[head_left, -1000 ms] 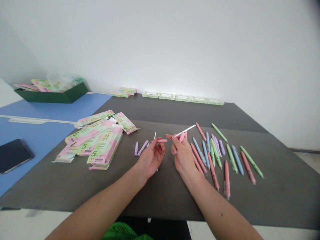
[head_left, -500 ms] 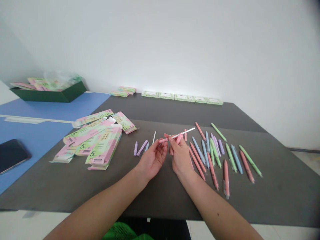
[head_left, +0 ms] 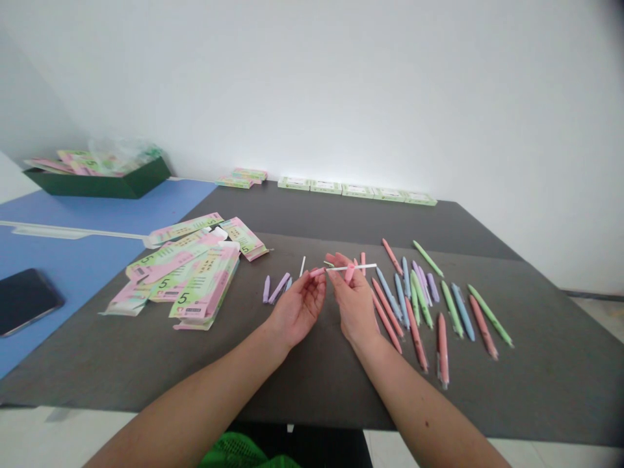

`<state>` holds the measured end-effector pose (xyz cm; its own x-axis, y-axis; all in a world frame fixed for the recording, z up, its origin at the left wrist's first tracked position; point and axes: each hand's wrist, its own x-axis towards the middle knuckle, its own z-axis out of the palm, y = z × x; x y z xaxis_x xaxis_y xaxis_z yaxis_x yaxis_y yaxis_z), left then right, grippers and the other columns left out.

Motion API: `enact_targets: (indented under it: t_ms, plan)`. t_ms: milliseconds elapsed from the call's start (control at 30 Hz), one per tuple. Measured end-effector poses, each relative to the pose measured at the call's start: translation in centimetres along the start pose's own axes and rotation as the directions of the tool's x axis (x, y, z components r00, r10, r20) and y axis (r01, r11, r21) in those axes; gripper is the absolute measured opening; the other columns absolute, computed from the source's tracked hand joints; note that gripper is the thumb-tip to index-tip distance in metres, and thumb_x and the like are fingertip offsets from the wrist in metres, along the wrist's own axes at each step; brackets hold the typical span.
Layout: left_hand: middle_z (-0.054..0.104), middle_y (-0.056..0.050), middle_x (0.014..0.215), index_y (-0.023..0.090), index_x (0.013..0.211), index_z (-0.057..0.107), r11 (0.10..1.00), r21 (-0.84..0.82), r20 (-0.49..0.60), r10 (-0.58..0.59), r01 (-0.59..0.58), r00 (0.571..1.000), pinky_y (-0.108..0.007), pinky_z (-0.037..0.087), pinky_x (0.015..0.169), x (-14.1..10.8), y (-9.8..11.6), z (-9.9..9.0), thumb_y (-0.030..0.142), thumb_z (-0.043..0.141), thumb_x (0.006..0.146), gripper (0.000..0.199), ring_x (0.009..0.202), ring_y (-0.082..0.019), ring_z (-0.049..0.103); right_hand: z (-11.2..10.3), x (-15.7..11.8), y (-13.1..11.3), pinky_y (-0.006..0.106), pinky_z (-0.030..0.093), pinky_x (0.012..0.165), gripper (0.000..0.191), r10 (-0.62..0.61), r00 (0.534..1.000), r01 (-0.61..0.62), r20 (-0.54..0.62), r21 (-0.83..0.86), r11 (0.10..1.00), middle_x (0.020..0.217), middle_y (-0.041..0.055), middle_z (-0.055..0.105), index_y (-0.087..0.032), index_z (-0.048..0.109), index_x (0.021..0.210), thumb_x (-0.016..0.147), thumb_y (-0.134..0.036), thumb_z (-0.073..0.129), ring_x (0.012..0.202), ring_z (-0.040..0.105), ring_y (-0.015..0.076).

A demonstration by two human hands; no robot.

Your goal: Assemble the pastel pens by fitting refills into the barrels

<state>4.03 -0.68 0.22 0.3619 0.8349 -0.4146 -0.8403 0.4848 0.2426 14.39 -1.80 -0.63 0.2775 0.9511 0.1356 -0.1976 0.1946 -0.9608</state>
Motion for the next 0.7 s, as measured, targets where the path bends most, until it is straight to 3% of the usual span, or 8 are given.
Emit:
enact_targets:
  t_ms: [167, 433, 567, 700]
  plan:
    - [0.067, -0.004, 0.071, 0.010, 0.086, 0.061, 1.000, 0.019, -0.010, 0.001, -0.001, 1.000, -0.016, 0.058, 0.064, 0.1, 0.0, -0.2, 0.015, 0.041, 0.094, 0.023, 0.063, -0.008, 0.067, -0.7, 0.1, -0.6, 0.032, 0.047, 0.064, 0.034, 0.010, 1.000, -0.010, -0.002, -0.082, 0.997, 0.095, 0.0070, 0.068, -0.025, 0.064, 0.112, 0.081, -0.039, 0.060, 0.085, 0.059, 0.0206]
    - [0.067, -0.005, 0.076, 0.009, 0.087, 0.062, 0.992, 0.123, 0.098, -0.029, 0.016, 0.995, -0.016, 0.057, 0.067, 0.2, -0.8, -0.6, 0.022, 0.042, 0.095, 0.024, 0.065, -0.008, 0.066, -0.3, 0.1, 1.0, 0.038, 0.044, 0.093, 0.024, -0.084, 0.993, 0.092, 0.083, -0.099, 0.991, 0.104, 0.0057, 0.068, -0.021, 0.072, 0.089, 0.085, -0.038, 0.056, 0.104, 0.059, 0.0208]
    - [0.069, -0.006, 0.082, 0.011, 0.088, 0.061, 0.989, 0.143, 0.092, 0.008, -0.021, 0.996, -0.017, 0.057, 0.071, 0.2, -0.2, -0.4, 0.023, 0.043, 0.095, 0.023, 0.071, -0.009, 0.068, -0.5, 0.0, 0.6, 0.039, 0.044, 0.092, 0.028, -0.118, 0.986, 0.137, 0.114, -0.179, 0.974, 0.111, 0.0058, 0.066, -0.023, 0.068, 0.105, 0.085, -0.039, 0.055, 0.105, 0.058, 0.0212]
    - [0.069, -0.005, 0.081, 0.011, 0.087, 0.061, 0.986, 0.122, 0.083, 0.099, -0.109, 0.992, -0.017, 0.057, 0.069, 0.3, 1.4, -0.1, 0.022, 0.040, 0.095, 0.024, 0.073, -0.010, 0.069, -1.7, 0.1, -0.9, 0.038, 0.044, 0.087, 0.036, -0.252, 0.955, 0.292, 0.158, -0.352, 0.889, 0.113, 0.0077, 0.063, -0.022, 0.058, 0.120, 0.090, -0.039, 0.048, 0.103, 0.057, 0.0211]
